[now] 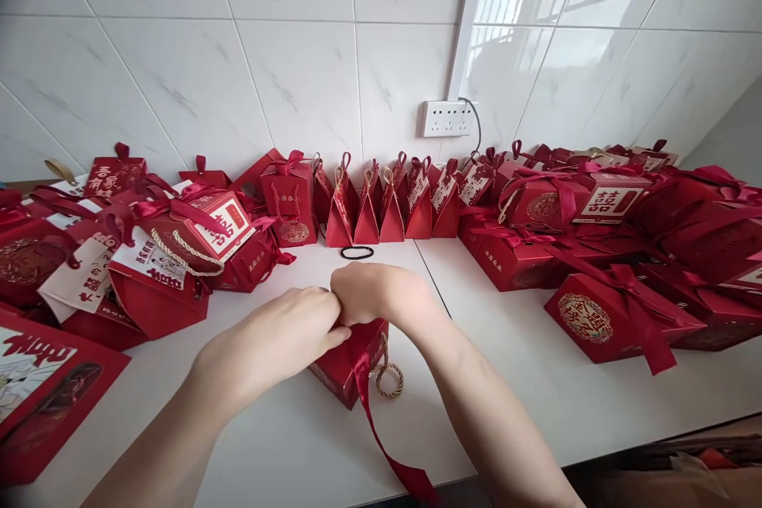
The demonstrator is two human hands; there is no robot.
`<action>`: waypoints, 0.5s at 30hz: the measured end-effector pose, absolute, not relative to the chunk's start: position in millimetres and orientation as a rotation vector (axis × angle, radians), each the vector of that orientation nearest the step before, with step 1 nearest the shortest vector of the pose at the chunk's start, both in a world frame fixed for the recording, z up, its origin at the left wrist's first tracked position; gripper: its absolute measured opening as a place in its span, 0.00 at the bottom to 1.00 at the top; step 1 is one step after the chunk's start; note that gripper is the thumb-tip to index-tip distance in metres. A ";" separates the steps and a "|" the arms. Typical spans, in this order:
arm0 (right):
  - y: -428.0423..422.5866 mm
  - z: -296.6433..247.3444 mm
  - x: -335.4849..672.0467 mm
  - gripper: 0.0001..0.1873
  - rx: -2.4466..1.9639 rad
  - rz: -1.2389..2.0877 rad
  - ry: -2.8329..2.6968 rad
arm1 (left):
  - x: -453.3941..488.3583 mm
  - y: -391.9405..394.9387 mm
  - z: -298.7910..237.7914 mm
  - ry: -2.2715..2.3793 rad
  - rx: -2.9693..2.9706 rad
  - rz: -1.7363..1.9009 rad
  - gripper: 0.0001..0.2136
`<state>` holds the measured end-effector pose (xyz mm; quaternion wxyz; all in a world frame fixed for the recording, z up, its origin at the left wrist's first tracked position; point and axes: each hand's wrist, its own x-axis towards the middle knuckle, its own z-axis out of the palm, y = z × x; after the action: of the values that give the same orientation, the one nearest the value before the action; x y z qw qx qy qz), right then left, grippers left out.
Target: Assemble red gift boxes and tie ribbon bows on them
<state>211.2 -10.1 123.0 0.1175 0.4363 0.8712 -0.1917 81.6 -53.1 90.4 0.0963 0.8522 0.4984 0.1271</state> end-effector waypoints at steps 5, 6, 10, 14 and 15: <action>0.0 119.1 215.1 0.15 1.268 -0.448 2.664 | 86.6 -39.8 86.3 1.472 2.409 0.624 0.18; 1.1 118.7 216.1 0.15 1.282 -0.417 2.696 | 87.1 -37.1 88.0 1.478 2.412 0.596 0.18; 5.9 119.4 222.4 0.13 1.352 -0.346 2.759 | 84.4 -26.1 94.9 1.493 2.436 0.570 0.17; 8.7 124.1 230.7 0.14 1.336 -0.375 2.750 | 77.9 -15.8 91.8 1.511 2.453 0.647 0.12; 8.2 125.5 232.3 0.14 1.331 -0.386 2.747 | 76.5 -13.7 89.4 1.490 2.431 0.675 0.10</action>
<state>232.3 8.2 125.5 0.0324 0.4323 0.8924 -0.1254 76.5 -13.7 89.4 0.1056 0.8249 0.5058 0.2292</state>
